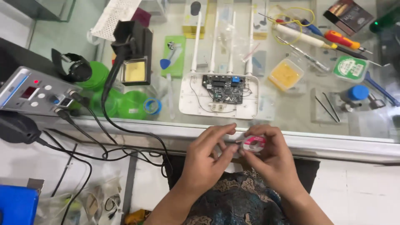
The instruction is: Soldering wires onto a router circuit board using a soldering iron and solder wire
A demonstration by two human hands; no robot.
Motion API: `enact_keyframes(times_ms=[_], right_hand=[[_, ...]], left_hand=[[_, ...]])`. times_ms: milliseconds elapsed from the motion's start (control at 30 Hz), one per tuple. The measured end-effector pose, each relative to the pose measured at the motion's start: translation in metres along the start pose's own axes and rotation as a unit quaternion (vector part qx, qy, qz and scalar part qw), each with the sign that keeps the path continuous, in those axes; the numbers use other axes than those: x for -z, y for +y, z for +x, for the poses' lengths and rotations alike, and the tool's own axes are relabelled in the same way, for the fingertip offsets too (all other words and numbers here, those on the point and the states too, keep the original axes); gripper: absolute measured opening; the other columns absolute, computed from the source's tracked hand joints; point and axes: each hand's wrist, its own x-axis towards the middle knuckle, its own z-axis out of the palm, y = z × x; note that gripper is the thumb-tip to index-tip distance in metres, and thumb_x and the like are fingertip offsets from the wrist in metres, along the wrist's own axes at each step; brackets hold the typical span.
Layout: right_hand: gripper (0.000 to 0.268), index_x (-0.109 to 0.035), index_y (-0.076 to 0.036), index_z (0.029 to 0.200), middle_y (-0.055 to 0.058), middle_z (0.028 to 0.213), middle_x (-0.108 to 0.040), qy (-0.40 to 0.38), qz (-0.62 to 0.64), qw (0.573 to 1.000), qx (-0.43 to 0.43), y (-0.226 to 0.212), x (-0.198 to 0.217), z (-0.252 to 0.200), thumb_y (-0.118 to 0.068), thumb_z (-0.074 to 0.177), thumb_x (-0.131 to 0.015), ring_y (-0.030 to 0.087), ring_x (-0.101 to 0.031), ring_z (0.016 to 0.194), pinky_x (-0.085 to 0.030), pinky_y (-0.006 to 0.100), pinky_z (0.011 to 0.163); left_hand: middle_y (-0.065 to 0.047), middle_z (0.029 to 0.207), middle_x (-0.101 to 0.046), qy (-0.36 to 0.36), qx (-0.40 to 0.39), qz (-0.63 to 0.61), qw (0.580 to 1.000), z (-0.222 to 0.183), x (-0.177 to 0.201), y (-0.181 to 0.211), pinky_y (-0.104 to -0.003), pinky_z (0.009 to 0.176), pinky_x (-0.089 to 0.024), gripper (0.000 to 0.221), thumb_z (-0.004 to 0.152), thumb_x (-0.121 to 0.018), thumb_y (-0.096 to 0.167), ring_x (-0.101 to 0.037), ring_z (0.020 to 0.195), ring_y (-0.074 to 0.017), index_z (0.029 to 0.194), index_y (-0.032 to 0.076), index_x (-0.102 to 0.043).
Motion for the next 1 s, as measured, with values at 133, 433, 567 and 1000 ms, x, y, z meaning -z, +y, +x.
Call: enact_keyframes(times_ms=[133, 433, 567, 1000], right_hand=[[0.044, -0.05, -0.004, 0.122, 0.015, 0.128, -0.064, 0.001, 0.008, 0.998, -0.068, -0.002, 0.002, -0.006, 0.003, 0.086, -0.075, 0.018, -0.069, 0.106, -0.064, 0.026, 0.075], [0.035, -0.07, 0.001, 0.124, 0.014, 0.107, -0.077, 0.063, -0.135, 0.979, -0.136, 0.0, -0.003, -0.001, -0.002, 0.09, -0.073, 0.017, -0.07, 0.093, -0.057, 0.028, 0.078], [0.022, -0.077, 0.001, 0.111, 0.014, 0.083, -0.077, 0.031, -0.151, 0.978, -0.139, -0.004, -0.005, 0.001, -0.005, 0.09, -0.073, 0.018, -0.067, 0.061, -0.058, 0.03, 0.058], [0.019, -0.07, 0.007, 0.115, 0.027, 0.083, -0.069, 0.065, -0.019, 0.965, -0.252, -0.006, -0.012, 0.005, 0.001, 0.097, -0.066, 0.031, -0.059, 0.055, -0.041, 0.038, 0.038]], left_hand=[[-0.003, 0.096, -0.07, 0.003, 0.03, 0.014, 0.999, 0.004, -0.016, -0.006, -0.027, 0.06, -0.053, 0.024, 0.093, -0.075, 0.011, -0.059, 0.066, -0.0126, 0.117, 0.01, -0.075], [-0.005, 0.088, -0.073, 0.004, -0.009, 0.067, 0.998, -0.008, -0.015, -0.02, -0.033, 0.069, -0.058, 0.008, 0.096, -0.07, 0.009, -0.07, 0.076, -0.0186, 0.104, 0.006, -0.069], [-0.006, 0.088, -0.073, 0.019, 0.009, 0.033, 0.999, -0.013, -0.018, -0.033, -0.032, 0.073, -0.061, 0.01, 0.093, -0.071, 0.008, -0.072, 0.078, -0.0181, 0.102, 0.007, -0.067], [-0.002, 0.088, -0.072, 0.032, 0.115, -0.104, 0.987, -0.026, -0.018, -0.034, -0.022, 0.072, -0.057, 0.011, 0.097, -0.074, 0.012, -0.064, 0.074, -0.0062, 0.106, 0.007, -0.07]])
